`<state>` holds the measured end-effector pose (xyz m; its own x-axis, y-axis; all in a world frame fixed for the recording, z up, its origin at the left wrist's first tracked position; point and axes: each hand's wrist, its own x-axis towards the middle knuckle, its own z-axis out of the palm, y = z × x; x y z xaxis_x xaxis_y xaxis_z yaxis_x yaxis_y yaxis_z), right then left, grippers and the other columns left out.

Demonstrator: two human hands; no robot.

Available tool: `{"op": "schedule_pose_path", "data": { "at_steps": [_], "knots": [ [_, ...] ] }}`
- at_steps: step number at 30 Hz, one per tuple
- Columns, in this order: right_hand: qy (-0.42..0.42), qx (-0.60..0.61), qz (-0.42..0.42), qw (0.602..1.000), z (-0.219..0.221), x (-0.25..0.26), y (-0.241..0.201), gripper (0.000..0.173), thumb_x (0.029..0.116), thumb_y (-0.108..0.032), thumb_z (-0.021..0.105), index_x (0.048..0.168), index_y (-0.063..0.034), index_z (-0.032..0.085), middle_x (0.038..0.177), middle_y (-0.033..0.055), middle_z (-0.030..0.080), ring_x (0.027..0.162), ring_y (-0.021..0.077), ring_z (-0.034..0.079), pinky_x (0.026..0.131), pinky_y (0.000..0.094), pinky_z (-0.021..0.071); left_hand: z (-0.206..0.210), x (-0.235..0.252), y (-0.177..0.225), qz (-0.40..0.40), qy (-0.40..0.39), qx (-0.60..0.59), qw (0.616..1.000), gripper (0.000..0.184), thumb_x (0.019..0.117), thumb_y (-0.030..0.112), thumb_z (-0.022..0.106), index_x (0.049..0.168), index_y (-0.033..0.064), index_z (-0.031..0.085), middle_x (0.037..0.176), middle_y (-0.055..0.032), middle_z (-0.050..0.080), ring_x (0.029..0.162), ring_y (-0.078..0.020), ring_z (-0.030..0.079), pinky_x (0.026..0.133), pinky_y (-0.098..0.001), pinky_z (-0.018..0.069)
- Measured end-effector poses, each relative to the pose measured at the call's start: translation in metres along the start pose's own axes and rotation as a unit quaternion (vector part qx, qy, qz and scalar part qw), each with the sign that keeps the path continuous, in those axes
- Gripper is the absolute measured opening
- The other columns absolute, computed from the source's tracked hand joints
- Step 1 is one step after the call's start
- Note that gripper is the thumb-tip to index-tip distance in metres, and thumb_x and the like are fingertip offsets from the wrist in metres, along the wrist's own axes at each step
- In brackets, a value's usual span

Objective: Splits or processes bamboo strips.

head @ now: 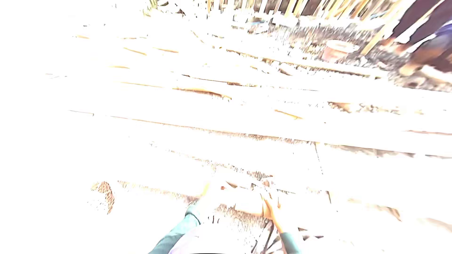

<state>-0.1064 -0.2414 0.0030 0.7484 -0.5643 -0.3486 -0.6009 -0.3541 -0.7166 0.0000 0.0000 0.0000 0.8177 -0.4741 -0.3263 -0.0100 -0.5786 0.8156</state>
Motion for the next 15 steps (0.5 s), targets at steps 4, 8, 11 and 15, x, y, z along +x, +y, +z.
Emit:
{"op": "schedule_pose_path", "data": {
  "at_steps": [4, 8, 11, 15],
  "knots": [
    [-0.01, -0.048, -0.019, 0.999, -0.005, -0.006, -0.001, 0.052, 0.0989, -0.036, 0.066, 0.136, 0.0001, 0.06, 0.125, 0.0231, 0.067, 0.121, 0.0365, 0.063, 0.106, 0.0591, 0.0449, 0.003, 0.009, -0.008, 0.006, -0.024, 0.03, 0.999, 0.023, 0.0932, 0.024, 0.068, 0.108, 0.01, 0.078, 0.118, -0.0092, 0.072, 0.115, -0.0218, 0.065, 0.105, -0.0433, 0.0498],
    [-0.015, -0.055, -0.084, 0.995, -0.006, -0.021, -0.01, 0.046, 0.0958, -0.027, 0.069, 0.131, 0.0013, 0.063, 0.116, 0.0201, 0.071, 0.11, 0.0322, 0.068, 0.098, 0.0571, 0.0506, -0.001, 0.013, -0.009, 0.009, -0.027, 0.014, 1.0, 0.028, 0.0923, 0.038, 0.071, 0.103, 0.0127, 0.079, 0.113, -0.0055, 0.073, 0.109, -0.0177, 0.067, 0.101, -0.0418, 0.0521],
    [-0.044, -0.029, -0.098, 0.994, -0.007, -0.039, -0.025, 0.041, 0.0938, -0.028, 0.068, 0.124, 0.0007, 0.066, 0.104, 0.0117, 0.072, 0.094, 0.0203, 0.069, 0.085, 0.0453, 0.0568, -0.004, 0.02, -0.009, -0.001, -0.053, 0.01, 0.999, 0.031, 0.0916, 0.042, 0.073, 0.103, 0.0134, 0.079, 0.113, -0.0047, 0.073, 0.109, -0.0178, 0.067, 0.101, -0.0433, 0.0519],
    [-0.089, 0.032, -0.026, 0.995, -0.006, -0.064, -0.048, 0.037, 0.0945, -0.019, 0.07, 0.122, 0.0045, 0.063, 0.088, 0.0095, 0.069, 0.063, 0.0126, 0.062, 0.059, 0.033, 0.055, -0.006, 0.026, -0.006, -0.006, -0.08, 0.006, 0.997, 0.033, 0.0925, 0.044, 0.071, 0.106, 0.0152, 0.078, 0.114, -0.0033, 0.073, 0.107, -0.0162, 0.068, 0.1, -0.043, 0.0526]
  ]
}}
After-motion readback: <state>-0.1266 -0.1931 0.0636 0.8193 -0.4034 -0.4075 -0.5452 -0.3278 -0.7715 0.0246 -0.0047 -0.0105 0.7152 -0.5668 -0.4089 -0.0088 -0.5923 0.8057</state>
